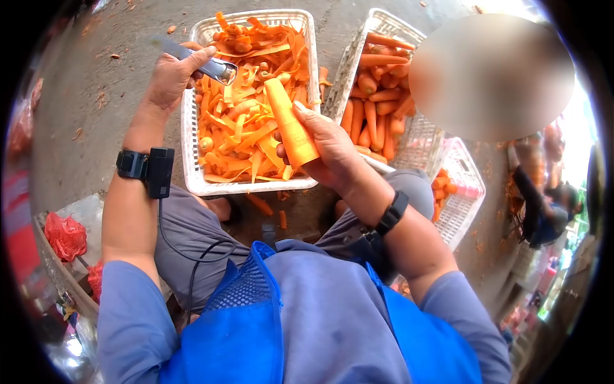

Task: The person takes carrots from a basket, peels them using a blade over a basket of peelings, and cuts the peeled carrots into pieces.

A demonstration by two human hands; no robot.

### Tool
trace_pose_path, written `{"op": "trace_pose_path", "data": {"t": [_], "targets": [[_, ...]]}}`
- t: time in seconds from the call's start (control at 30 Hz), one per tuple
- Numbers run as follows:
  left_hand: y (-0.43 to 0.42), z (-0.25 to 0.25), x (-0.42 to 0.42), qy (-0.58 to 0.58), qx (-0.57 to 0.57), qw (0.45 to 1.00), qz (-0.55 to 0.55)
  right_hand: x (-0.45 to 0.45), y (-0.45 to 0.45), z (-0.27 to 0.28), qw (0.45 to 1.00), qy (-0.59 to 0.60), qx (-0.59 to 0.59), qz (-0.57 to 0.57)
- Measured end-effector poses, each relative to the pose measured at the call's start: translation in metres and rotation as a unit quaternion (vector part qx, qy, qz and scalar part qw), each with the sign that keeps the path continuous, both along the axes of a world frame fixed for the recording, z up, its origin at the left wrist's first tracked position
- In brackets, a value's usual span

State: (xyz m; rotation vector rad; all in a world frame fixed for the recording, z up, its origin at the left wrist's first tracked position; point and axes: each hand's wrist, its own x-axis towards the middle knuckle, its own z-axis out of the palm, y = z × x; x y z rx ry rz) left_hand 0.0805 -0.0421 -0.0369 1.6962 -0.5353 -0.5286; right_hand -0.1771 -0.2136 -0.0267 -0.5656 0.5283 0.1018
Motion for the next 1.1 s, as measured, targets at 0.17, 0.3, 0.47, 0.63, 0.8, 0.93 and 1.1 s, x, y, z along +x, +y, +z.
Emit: {"op": "trace_pose_path", "data": {"t": [0.17,0.3,0.47,0.63,0.8,0.93,1.1], "targets": [[-0.019,0.032,-0.057,0.038,-0.050,0.989,-0.134,0.004,0.003,0.001,1.000,0.006,0.012,-0.004],[-0.035,0.066,-0.125,0.074,-0.016,0.944,-0.320,0.006,0.006,0.000,0.999,-0.010,-0.027,0.026],[-0.033,0.051,-0.099,0.111,0.003,0.950,-0.292,0.011,0.012,-0.007,0.998,-0.009,-0.044,0.031],[-0.016,0.026,-0.033,0.074,-0.003,0.988,-0.135,0.004,0.015,-0.008,0.998,-0.009,-0.001,0.060],[0.019,-0.013,0.023,0.043,0.006,0.999,-0.012,0.006,0.009,-0.004,0.999,-0.008,0.015,0.046],[0.006,0.018,0.001,-0.005,-0.009,1.000,-0.024,0.012,0.007,0.001,0.999,0.019,0.030,-0.026],[-0.010,0.039,-0.056,0.030,-0.052,0.990,-0.124,0.014,0.006,-0.004,0.999,-0.020,0.028,0.005]]}}
